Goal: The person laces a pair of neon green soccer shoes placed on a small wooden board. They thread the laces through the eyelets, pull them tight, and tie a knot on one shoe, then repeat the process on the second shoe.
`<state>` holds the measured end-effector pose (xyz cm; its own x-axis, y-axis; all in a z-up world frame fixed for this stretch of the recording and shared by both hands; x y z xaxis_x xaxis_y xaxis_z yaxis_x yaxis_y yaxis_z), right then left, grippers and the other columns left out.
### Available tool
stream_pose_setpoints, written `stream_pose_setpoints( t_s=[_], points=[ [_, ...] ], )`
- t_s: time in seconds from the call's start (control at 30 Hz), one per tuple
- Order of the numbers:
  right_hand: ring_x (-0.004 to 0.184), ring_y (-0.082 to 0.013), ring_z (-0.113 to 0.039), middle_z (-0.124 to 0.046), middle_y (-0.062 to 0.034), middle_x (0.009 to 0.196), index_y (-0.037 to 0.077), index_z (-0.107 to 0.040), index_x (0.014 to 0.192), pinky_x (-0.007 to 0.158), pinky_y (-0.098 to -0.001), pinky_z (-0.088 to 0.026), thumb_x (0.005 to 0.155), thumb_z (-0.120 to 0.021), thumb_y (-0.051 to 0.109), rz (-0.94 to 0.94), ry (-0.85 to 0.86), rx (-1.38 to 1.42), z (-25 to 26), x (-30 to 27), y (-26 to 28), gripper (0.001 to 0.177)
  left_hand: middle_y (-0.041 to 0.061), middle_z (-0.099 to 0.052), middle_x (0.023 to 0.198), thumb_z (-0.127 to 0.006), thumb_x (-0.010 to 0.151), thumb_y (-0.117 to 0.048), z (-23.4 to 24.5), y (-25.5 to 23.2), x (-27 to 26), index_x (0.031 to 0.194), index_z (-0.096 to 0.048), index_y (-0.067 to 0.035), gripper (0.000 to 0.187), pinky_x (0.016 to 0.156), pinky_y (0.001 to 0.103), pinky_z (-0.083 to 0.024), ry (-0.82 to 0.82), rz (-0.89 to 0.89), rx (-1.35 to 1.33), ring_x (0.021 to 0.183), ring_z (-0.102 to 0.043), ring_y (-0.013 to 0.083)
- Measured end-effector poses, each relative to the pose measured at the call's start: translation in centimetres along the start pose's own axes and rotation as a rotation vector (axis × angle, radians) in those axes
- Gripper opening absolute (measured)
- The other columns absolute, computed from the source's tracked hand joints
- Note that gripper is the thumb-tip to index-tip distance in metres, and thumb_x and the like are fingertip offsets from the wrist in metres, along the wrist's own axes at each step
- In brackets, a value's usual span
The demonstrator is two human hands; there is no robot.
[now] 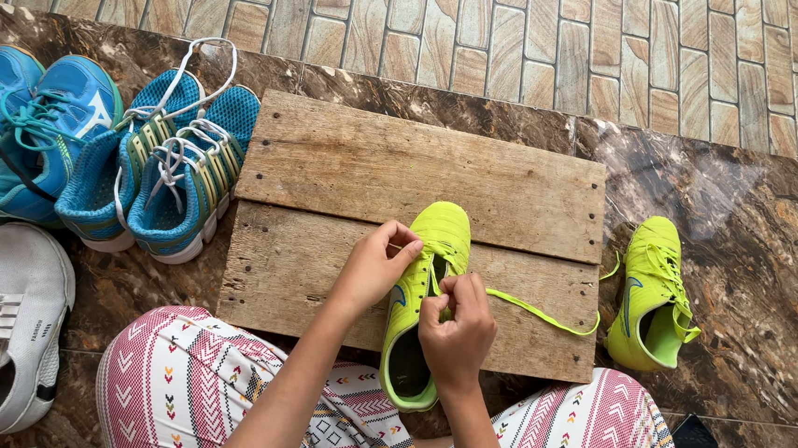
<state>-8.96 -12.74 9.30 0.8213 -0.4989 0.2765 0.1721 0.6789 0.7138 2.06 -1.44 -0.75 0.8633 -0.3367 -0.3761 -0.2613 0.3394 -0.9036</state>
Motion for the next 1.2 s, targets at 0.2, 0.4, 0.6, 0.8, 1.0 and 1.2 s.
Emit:
stream_pose_setpoints(
  t_s=[0.2,0.4,0.6,0.8,1.0,1.2],
  points=[
    [0.052,-0.025,-0.05,-0.048,-0.0104,0.068,0.002,-0.053,0.073,0.051,-0.0371,-0.042,0.072,-0.057,0.003,0.112,-0.015,0.033,0.7,-0.5,0.8,0.004,0.006,-0.078,0.09,-0.069,0.094,-0.027,0.2,-0.6,-1.4,0.106,-0.072,-0.007,0.023,0.07,0.031,-0.059,-0.015,0.022,0.029,0.078,-0.073,0.0141],
    [0.054,-0.0269,-0.047,-0.045,-0.0114,0.067,0.002,-0.052,0.071,0.052,-0.0384,-0.04,0.069,-0.052,0.003,0.193,-0.03,0.079,1.0,-0.8,1.1,0.003,0.006,-0.078,0.097,-0.07,0.092,-0.024,0.0,-1.6,-1.7,0.106,-0.074,-0.007,0.022,0.07,0.031,-0.059,-0.028,-0.052,0.063,0.078,-0.074,0.0155],
    [0.059,-0.0309,-0.046,-0.045,-0.0119,0.067,0.003,-0.05,0.068,0.056,-0.0408,-0.04,0.065,-0.05,0.005,0.27,-0.04,0.079,1.3,-1.1,1.4,0.004,0.008,-0.077,0.098,-0.07,0.092,-0.021,-0.1,-2.2,-1.7,0.103,-0.074,-0.005,0.02,0.069,0.032,-0.059,-0.033,-0.084,0.073,0.078,-0.074,0.0167],
    [0.058,-0.0304,-0.046,-0.046,-0.0114,0.067,0.003,-0.051,0.069,0.056,-0.0405,-0.039,0.064,-0.052,0.006,0.329,-0.021,0.101,1.6,-1.2,2.0,0.006,0.009,-0.077,0.096,-0.071,0.092,-0.021,0.0,-2.6,-1.8,0.102,-0.074,-0.004,0.02,0.069,0.032,-0.059,-0.038,-0.08,0.093,0.076,-0.074,0.0172],
    [0.058,-0.0303,-0.046,-0.046,-0.0111,0.067,0.004,-0.052,0.069,0.057,-0.0405,-0.04,0.065,-0.053,0.006,0.389,0.005,0.113,1.7,-1.0,2.7,0.006,0.008,-0.074,0.1,-0.075,0.089,-0.024,0.1,-3.0,-2.2,0.101,-0.072,-0.005,0.023,0.08,0.032,-0.059,-0.016,-0.06,0.141,0.087,-0.072,0.018],
    [0.071,-0.0297,-0.056,-0.055,-0.0102,0.075,0.005,-0.061,0.078,0.069,-0.0411,-0.046,0.076,-0.061,0.009,0.412,0.099,0.028,0.6,-0.8,3.5,0.005,0.011,-0.057,0.119,-0.085,0.079,-0.037,0.2,-3.8,-4.2,0.119,-0.062,-0.011,0.053,0.099,0.042,-0.049,-0.094,-0.126,0.369,0.121,-0.055,0.0303]
  ],
)
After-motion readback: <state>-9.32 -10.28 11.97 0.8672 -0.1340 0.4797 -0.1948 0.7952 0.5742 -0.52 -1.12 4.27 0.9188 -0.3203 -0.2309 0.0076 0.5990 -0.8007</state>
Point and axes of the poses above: each hand's wrist, its own x-axis towards the middle knuckle, its own z-axis out of the back of the hand, y = z × x, the point moved 7 cm from there along x, towards the middle knuckle
